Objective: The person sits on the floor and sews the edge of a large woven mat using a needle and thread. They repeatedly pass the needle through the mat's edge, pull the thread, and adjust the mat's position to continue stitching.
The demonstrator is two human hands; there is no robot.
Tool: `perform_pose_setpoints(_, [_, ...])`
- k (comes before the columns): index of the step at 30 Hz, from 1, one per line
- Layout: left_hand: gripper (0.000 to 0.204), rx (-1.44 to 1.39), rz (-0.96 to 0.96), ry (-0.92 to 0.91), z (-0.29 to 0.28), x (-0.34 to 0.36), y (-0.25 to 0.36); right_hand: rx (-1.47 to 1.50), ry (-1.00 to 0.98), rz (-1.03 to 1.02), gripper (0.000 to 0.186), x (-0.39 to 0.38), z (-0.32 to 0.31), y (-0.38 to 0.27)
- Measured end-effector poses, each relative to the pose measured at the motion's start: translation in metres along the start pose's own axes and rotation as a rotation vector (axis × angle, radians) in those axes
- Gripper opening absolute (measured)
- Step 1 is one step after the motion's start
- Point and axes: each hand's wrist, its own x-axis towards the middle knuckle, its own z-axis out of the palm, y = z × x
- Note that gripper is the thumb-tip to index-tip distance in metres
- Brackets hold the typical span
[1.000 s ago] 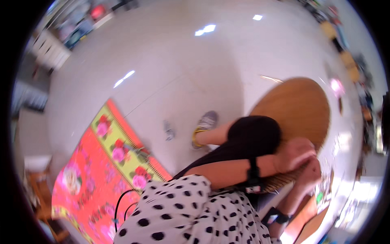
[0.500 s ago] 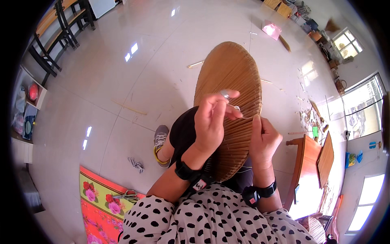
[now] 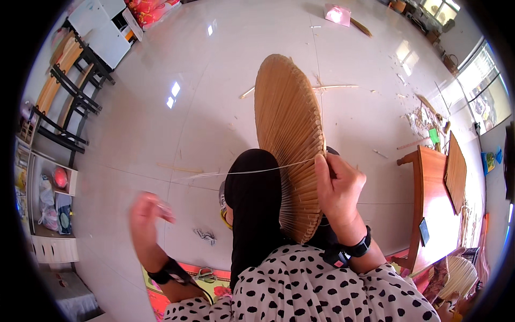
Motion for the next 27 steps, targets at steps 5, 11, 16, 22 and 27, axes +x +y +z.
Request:
perform_pose_setpoints(5, [0.008, 0.822, 0.218, -0.614, 0.09, 0.009, 0.0, 0.007, -0.012, -0.009, 0.023, -0.002, 0.002, 0.0])
perform_pose_setpoints(11, [0.019, 0.12, 0.204, -0.286, 0.182, 0.044, 0.039, 0.021, -0.003, -0.023, 0.024, -0.005, 0.002, -0.001])
perform_pose_setpoints(16, [0.015, 0.228, 0.217, -0.359, 0.214, 0.053, 0.038, 0.035, 0.02, -0.042, 0.022, -0.006, 0.003, 0.002])
perform_pose_setpoints(22, [0.013, -0.563, 0.283, -0.145, 0.179, 0.066, 0.035, 0.081, 0.053, 0.0, 0.023, -0.006, 0.003, 0.005])
perform_pose_setpoints(27, [0.006, -1.4, 0.217, -0.081, 0.147, 0.063, 0.062, 0.106, 0.048, 0.0, 0.026, -0.005, 0.004, 0.011])
